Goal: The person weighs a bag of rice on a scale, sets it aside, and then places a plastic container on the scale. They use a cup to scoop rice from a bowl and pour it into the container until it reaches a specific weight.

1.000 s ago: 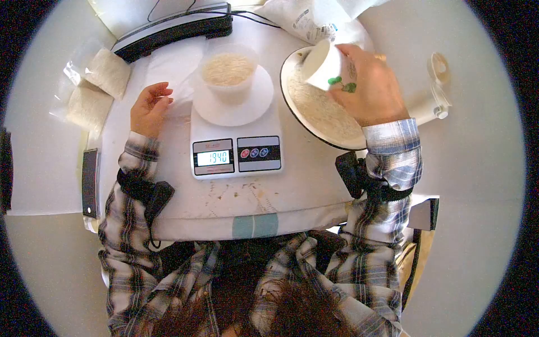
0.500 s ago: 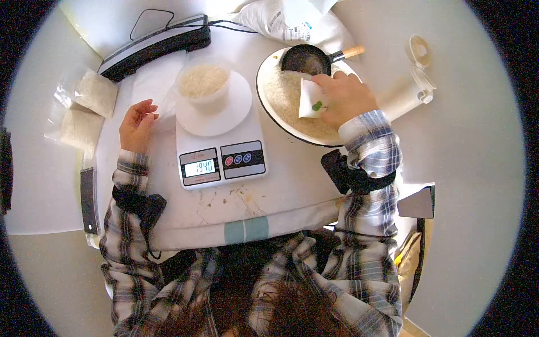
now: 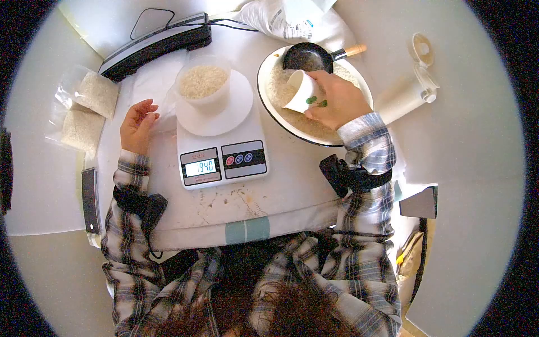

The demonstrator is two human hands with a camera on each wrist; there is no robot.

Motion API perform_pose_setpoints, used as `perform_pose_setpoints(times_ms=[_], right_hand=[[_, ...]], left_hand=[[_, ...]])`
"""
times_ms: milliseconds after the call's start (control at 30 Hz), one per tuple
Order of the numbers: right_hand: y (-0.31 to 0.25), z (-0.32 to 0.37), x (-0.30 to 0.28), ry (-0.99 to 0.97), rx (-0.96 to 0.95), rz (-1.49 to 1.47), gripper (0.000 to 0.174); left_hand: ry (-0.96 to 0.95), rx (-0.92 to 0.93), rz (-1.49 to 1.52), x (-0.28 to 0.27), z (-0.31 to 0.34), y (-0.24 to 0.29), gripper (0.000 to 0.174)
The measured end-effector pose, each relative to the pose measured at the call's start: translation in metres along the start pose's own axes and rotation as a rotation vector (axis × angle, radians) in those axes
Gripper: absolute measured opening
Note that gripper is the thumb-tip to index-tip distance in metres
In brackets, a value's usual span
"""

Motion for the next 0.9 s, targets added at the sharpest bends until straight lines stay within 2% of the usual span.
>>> perform_pose_setpoints(times_ms=[33, 100, 233, 300, 333, 367, 433, 500, 600, 733, 900], right_hand=[[0.0, 0.0, -0.003, 0.0, 0.001, 0.0, 0.058], [0.007, 0.002, -0.006, -0.052, 0.146, -0.061, 0.063], [0.038, 0.0, 0.001, -0.015, 0.163, -0.252, 0.065], [0.023, -0.002, -0.006, 0.11, 0.092, -0.613, 0.062], [0.014, -0.002, -0.01, 0.121, 0.081, -0.693, 0.06], [0.0, -0.001, -0.015, 0.121, 0.08, -0.692, 0.06], [-0.036, -0.001, -0.03, 0.221, -0.093, -0.567, 0.062], [-0.057, -0.001, -0.035, 0.24, -0.144, -0.516, 0.062], [-0.084, -0.004, -0.044, 0.351, -0.262, -0.27, 0.062], [-0.103, -0.015, -0.04, 0.439, -0.432, -0.103, 0.061], [-0.11, -0.027, -0.028, 0.47, -0.464, 0.038, 0.059]], left_hand=[[0.0, 0.0, 0.0, 0.0, 0.0, 0.0, 0.03], [0.0, -0.004, 0.018, 0.0, -0.001, -0.001, 0.03], [0.011, -0.026, 0.024, 0.0, 0.0, -0.002, 0.03], [0.004, -0.023, 0.029, 0.0, -0.001, -0.002, 0.03], [0.005, -0.022, 0.031, 0.0, 0.0, -0.001, 0.03], [0.007, -0.025, 0.03, 0.0, 0.0, 0.0, 0.03], [0.016, -0.029, 0.03, -0.001, 0.0, 0.0, 0.03], [0.009, -0.011, 0.018, -0.001, 0.0, 0.0, 0.03], [0.001, -0.024, 0.035, -0.002, 0.0, -0.001, 0.031], [-0.009, -0.007, 0.051, -0.001, 0.0, 0.0, 0.032], [0.004, -0.021, 0.032, 0.0, 0.0, 0.001, 0.031]])
Point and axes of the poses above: each hand's wrist, its own z-axis away from the middle knuckle, its own x-axis out of the palm, y = z × x, the point moved 5 cm from there along -z, towards the middle knuckle, and after that the axes turned 9 degrees about y, right-handed, at the moved point
